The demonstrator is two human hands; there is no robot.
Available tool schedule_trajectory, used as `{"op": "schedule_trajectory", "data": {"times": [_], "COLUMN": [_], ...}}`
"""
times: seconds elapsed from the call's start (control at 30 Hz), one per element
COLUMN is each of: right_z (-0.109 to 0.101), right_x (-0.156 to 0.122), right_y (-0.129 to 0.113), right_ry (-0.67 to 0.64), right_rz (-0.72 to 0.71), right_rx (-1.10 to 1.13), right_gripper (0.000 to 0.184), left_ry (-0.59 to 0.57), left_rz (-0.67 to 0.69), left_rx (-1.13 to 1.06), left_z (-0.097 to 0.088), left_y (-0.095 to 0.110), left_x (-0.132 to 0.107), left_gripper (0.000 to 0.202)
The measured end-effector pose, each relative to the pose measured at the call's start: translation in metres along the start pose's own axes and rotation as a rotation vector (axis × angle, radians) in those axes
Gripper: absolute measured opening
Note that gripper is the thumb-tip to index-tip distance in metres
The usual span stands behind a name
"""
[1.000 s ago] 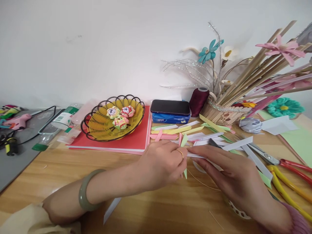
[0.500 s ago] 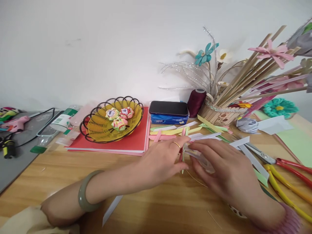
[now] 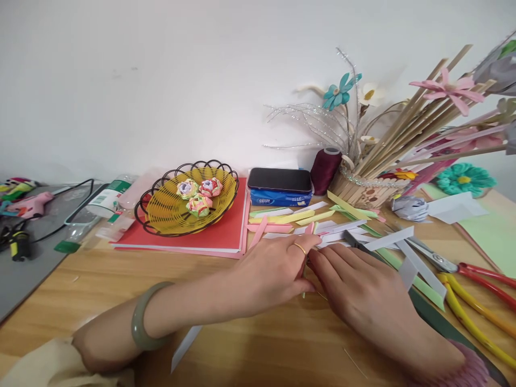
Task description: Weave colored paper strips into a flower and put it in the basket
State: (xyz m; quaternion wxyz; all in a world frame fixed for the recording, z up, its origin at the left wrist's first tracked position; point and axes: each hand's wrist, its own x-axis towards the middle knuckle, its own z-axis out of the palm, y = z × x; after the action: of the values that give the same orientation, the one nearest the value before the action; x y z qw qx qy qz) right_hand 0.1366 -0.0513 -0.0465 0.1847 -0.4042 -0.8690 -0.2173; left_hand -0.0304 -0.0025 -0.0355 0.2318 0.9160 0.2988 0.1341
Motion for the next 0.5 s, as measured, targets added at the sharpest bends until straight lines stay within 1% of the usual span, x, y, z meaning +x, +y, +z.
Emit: {"op": "schedule_trajectory", "data": {"times": [0.07,0.2,0.27,0.37,0.5], "right_z": [0.0,-0.004,-0.007,-0.007,-0.003], "right_x": [-0.001,0.001,0.002,0.003,0.002], "right_y": [0.001,0.003,0.005,0.006,0.009], "right_ry": [0.015,0.054,0.065,0.06,0.027], "right_rz": [-0.022,-0.028,-0.024,-0.004,0.039], "right_rx": [0.027,0.071,0.093,0.103,0.091], "right_gripper": [0.029,0.031,0.031,0.032,0.029], "left_ry": [0.01,0.067,0.069,0.03,0.023], "left_rz": [0.007,-0.003,-0.038,-0.117,-0.208], "left_rx": [-0.024,-0.09,-0.174,-0.427,-0.85], "left_z": [-0.001,-0.003,-0.005,-0.007,-0.007], "left_y": [0.002,0.006,0.008,0.011,0.009], "left_x": [0.0,-0.003,-0.004,-0.003,-0.001], "left_gripper": [0.062,0.059,0.065,0.079,0.079]}}
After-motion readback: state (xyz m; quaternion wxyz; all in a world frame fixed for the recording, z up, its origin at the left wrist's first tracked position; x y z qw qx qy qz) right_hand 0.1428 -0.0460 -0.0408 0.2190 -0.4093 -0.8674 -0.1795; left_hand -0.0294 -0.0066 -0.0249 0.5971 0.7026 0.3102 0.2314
